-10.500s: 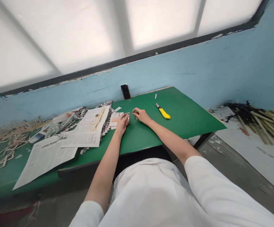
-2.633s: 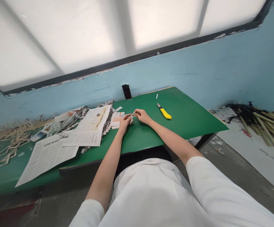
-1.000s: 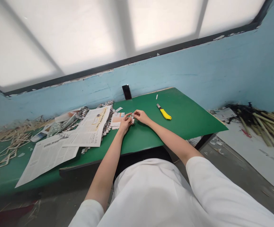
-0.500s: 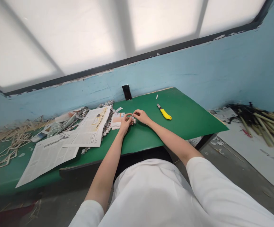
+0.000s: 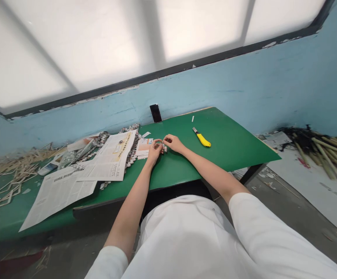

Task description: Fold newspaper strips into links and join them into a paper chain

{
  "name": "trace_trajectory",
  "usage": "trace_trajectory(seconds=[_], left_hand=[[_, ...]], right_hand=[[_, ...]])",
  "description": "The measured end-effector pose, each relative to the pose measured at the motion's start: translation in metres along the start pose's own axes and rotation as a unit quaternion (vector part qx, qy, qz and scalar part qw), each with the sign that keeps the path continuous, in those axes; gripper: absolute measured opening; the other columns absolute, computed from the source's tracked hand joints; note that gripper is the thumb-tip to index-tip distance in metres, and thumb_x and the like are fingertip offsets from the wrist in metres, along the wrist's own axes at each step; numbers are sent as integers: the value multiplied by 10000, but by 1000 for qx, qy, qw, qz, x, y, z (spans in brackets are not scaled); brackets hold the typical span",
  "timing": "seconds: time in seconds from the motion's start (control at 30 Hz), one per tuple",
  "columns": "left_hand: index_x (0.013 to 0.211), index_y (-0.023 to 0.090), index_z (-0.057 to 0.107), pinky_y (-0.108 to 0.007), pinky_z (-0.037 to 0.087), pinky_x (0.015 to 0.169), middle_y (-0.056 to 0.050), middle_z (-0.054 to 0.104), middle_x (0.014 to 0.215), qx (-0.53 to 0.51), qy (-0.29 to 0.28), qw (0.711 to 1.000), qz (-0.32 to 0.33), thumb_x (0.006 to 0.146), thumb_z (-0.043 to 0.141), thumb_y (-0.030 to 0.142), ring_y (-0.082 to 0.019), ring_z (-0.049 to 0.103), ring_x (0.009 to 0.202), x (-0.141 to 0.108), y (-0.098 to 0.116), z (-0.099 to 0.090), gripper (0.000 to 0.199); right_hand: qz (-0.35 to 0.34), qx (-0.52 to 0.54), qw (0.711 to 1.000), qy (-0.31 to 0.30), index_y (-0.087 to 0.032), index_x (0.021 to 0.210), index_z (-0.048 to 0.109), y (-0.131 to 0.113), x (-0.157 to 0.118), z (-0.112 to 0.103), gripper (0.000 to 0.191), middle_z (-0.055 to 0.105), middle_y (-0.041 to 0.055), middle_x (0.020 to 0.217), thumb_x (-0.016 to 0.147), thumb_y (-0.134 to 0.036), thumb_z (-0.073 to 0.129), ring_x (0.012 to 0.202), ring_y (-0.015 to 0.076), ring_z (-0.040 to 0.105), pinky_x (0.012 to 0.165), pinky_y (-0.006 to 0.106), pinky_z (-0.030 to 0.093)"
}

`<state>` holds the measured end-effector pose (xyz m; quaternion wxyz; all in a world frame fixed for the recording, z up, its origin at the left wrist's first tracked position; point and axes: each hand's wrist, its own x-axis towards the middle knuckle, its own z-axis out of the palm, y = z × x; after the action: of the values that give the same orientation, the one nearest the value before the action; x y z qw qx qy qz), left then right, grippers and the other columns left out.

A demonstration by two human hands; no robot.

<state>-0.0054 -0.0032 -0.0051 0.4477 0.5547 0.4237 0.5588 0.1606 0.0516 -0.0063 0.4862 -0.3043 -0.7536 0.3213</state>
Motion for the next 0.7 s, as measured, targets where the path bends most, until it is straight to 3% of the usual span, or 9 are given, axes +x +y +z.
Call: trace_trajectory(seconds=[0.17, 0.3, 0.7], left_hand=[[1138, 188, 550, -237, 481, 522, 18, 633, 723, 10, 4, 1000, 3, 846, 780, 486, -98, 566, 522, 1, -2, 0, 476], [1043, 182, 517, -241, 476, 519, -3, 650, 749, 31, 32, 999, -7, 837, 789, 503, -107, 590, 542, 3, -7, 0, 469], [1061, 184, 603, -269, 500, 580, -41, 676, 800, 143, 28, 987, 74, 922, 681, 491, -155, 638, 659, 1, -10, -5, 345]], right_hand=[[-21, -26, 999, -1, -191, 840, 661, 0, 0, -1, 242, 607, 29, 812, 925, -414, 624, 691, 161, 508, 664, 309, 418], [-24, -37, 999, -2, -184, 824, 659, -1, -1, -1, 230, 594, 27, 803, 925, -387, 626, 688, 159, 513, 666, 309, 414], [-40, -50, 998, -27, -177, 837, 703, -1, -2, -6, 349, 617, 43, 804, 971, -482, 601, 696, 166, 509, 658, 310, 390]])
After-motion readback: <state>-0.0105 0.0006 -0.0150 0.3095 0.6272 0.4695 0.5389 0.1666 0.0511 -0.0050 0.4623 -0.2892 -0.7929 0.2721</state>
